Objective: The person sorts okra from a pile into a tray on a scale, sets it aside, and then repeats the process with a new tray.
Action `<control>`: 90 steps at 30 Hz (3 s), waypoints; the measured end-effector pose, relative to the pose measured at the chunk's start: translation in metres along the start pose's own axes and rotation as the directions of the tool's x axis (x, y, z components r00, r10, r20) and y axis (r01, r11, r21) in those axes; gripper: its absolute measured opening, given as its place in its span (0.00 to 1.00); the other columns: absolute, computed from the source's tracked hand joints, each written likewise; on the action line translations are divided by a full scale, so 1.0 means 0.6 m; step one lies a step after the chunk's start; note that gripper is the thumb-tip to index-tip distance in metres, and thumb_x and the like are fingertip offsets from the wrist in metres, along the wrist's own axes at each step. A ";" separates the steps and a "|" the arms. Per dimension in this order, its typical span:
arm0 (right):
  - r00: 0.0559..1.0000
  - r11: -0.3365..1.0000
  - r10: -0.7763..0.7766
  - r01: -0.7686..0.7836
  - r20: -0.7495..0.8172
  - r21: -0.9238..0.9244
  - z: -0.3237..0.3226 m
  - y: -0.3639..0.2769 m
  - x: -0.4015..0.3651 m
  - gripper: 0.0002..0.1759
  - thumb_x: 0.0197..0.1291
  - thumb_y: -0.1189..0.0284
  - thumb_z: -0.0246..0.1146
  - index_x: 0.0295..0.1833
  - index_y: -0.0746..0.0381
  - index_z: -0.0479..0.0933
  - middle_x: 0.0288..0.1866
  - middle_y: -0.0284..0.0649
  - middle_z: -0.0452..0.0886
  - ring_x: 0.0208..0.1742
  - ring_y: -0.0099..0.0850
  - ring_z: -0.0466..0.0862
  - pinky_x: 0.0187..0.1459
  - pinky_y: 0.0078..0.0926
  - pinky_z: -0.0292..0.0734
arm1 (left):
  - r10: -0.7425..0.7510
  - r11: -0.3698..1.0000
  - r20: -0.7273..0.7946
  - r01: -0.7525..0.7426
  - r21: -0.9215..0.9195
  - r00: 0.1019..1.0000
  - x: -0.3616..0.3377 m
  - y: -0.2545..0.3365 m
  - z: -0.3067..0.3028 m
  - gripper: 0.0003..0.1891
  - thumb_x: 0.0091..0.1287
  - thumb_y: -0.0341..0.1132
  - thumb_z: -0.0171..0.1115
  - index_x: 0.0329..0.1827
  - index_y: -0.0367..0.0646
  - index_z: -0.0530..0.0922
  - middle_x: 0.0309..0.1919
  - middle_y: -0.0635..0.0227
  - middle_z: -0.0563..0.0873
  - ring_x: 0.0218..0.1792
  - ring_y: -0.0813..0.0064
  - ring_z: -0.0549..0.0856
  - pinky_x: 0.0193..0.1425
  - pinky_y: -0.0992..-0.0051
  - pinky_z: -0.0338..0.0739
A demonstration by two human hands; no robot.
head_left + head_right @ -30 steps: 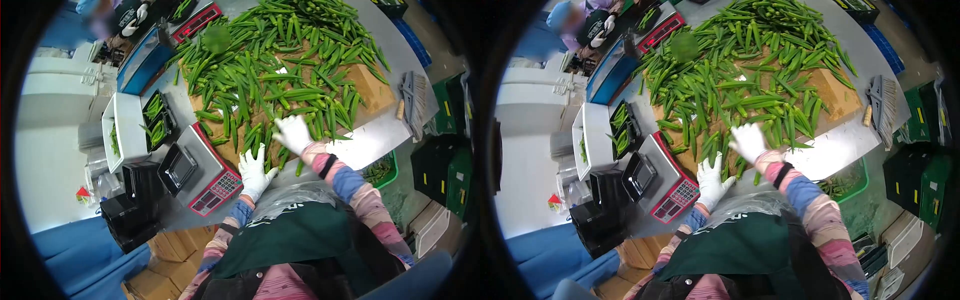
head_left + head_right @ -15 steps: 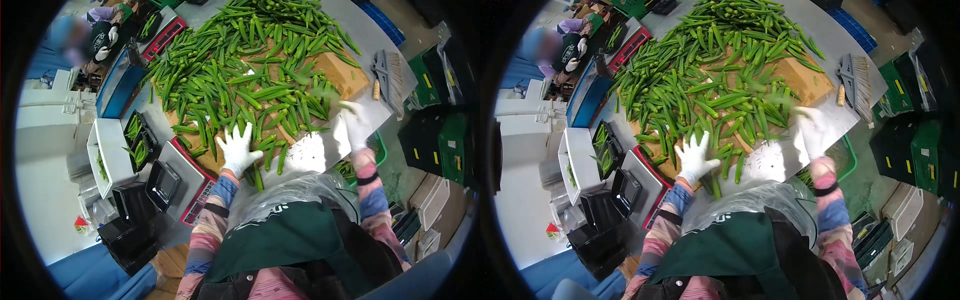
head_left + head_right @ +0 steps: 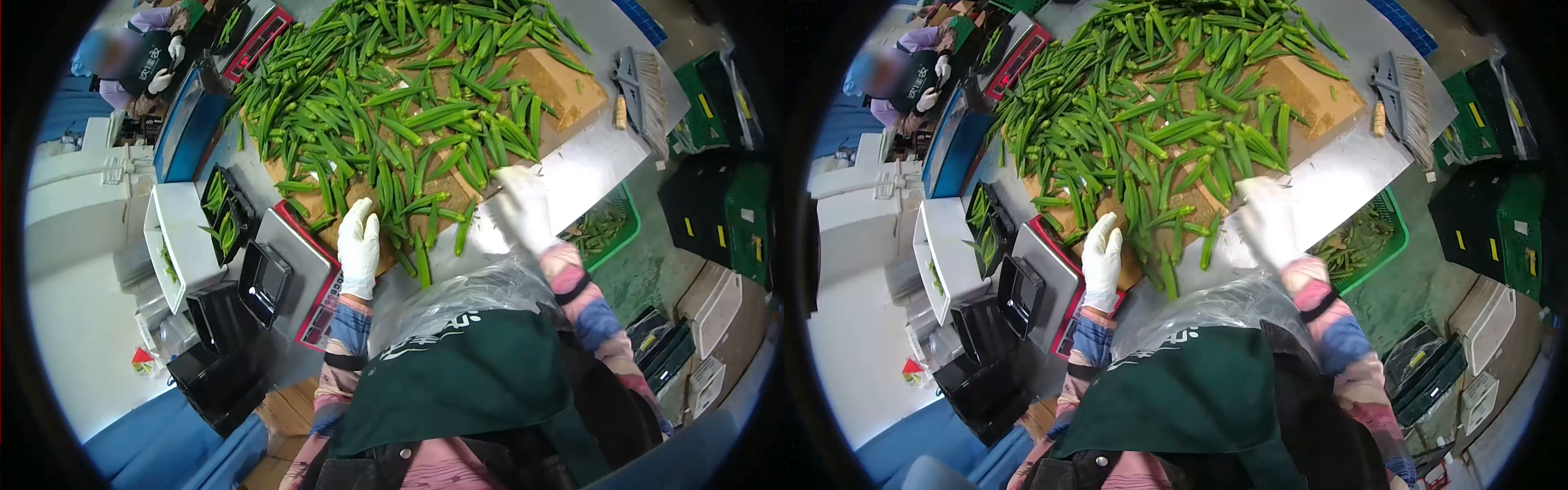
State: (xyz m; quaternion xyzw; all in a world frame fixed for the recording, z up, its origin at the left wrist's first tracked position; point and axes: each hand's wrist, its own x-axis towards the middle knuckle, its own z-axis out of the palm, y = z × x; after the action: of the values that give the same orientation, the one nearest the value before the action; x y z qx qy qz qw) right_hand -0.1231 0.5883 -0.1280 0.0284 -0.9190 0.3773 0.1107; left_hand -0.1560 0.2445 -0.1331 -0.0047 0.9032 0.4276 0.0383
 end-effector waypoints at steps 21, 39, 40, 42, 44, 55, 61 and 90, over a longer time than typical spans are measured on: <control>0.978 0.968 -0.125 0.157 0.164 -0.198 0.049 0.025 -0.054 0.23 0.60 0.70 0.67 0.61 0.62 0.81 0.68 0.44 0.79 0.75 0.45 0.70 0.77 0.49 0.61 | 0.059 0.664 0.138 -0.142 0.734 0.989 -0.020 0.071 0.080 0.17 0.64 0.52 0.70 0.33 0.46 0.85 0.31 0.59 0.88 0.39 0.54 0.86 0.44 0.56 0.78; 0.983 0.996 -0.024 0.007 -0.185 -0.091 -0.032 0.016 -0.067 0.18 0.59 0.80 0.68 0.56 0.60 0.82 0.65 0.39 0.81 0.69 0.44 0.75 0.71 0.41 0.69 | 0.240 0.585 0.090 -0.218 0.781 0.967 -0.004 0.028 0.073 0.15 0.59 0.47 0.73 0.30 0.45 0.82 0.30 0.58 0.88 0.37 0.53 0.87 0.42 0.55 0.77; 0.984 0.997 -0.029 0.015 -0.177 -0.081 -0.030 0.012 -0.067 0.17 0.59 0.80 0.68 0.55 0.60 0.82 0.65 0.39 0.80 0.69 0.44 0.75 0.71 0.41 0.69 | 0.152 0.653 0.081 -0.162 0.740 0.985 -0.006 0.027 0.069 0.15 0.60 0.47 0.72 0.31 0.45 0.82 0.29 0.58 0.88 0.35 0.52 0.87 0.41 0.55 0.77; 0.986 0.998 -0.035 0.027 -0.164 -0.051 -0.024 0.006 -0.074 0.18 0.58 0.80 0.68 0.55 0.60 0.82 0.63 0.39 0.82 0.68 0.45 0.76 0.70 0.41 0.71 | -0.025 0.764 0.073 -0.028 0.645 0.997 -0.006 0.033 0.053 0.16 0.63 0.48 0.71 0.31 0.44 0.82 0.28 0.57 0.88 0.31 0.50 0.86 0.39 0.53 0.78; 0.990 1.000 -0.027 0.026 -0.136 -0.007 -0.021 0.005 -0.079 0.18 0.60 0.79 0.68 0.56 0.60 0.82 0.60 0.39 0.84 0.65 0.43 0.79 0.67 0.40 0.73 | -0.247 0.924 0.054 0.218 0.315 0.968 -0.017 0.058 0.021 0.13 0.66 0.42 0.71 0.32 0.42 0.82 0.25 0.65 0.87 0.28 0.66 0.85 0.36 0.66 0.79; 0.639 0.430 0.345 -0.758 0.687 0.490 -0.011 -0.048 -0.059 0.16 0.72 0.64 0.64 0.54 0.64 0.84 0.42 0.36 0.90 0.41 0.20 0.86 0.43 0.18 0.79 | 0.127 0.983 0.531 -0.036 -0.179 0.838 -0.088 0.208 0.058 0.12 0.69 0.37 0.71 0.48 0.40 0.85 0.37 0.65 0.88 0.40 0.79 0.85 0.48 0.75 0.79; 0.622 0.733 0.678 -0.531 0.391 -0.426 -0.180 0.122 -0.134 0.25 0.65 0.54 0.65 0.46 0.69 0.83 0.42 0.53 0.89 0.39 0.45 0.90 0.44 0.41 0.83 | -0.032 0.989 -0.042 0.037 0.146 0.999 0.043 0.069 0.031 0.12 0.69 0.39 0.71 0.47 0.40 0.86 0.39 0.62 0.90 0.40 0.69 0.88 0.47 0.69 0.81; 0.833 0.899 0.432 -0.428 0.347 -0.091 -0.051 0.040 -0.099 0.24 0.65 0.60 0.67 0.60 0.64 0.82 0.39 0.49 0.89 0.43 0.47 0.89 0.47 0.42 0.83 | 0.326 0.458 0.512 -0.607 0.650 0.795 0.054 0.104 0.149 0.23 0.56 0.32 0.73 0.57 0.45 0.82 0.47 0.59 0.84 0.50 0.55 0.81 0.51 0.58 0.78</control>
State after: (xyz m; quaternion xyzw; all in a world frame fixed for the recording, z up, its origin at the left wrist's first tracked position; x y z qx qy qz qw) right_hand -0.0628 0.6249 -0.1368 -0.1110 -0.9081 0.3764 -0.1461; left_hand -0.1853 0.3542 -0.1436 0.3321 0.9410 -0.0276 0.0594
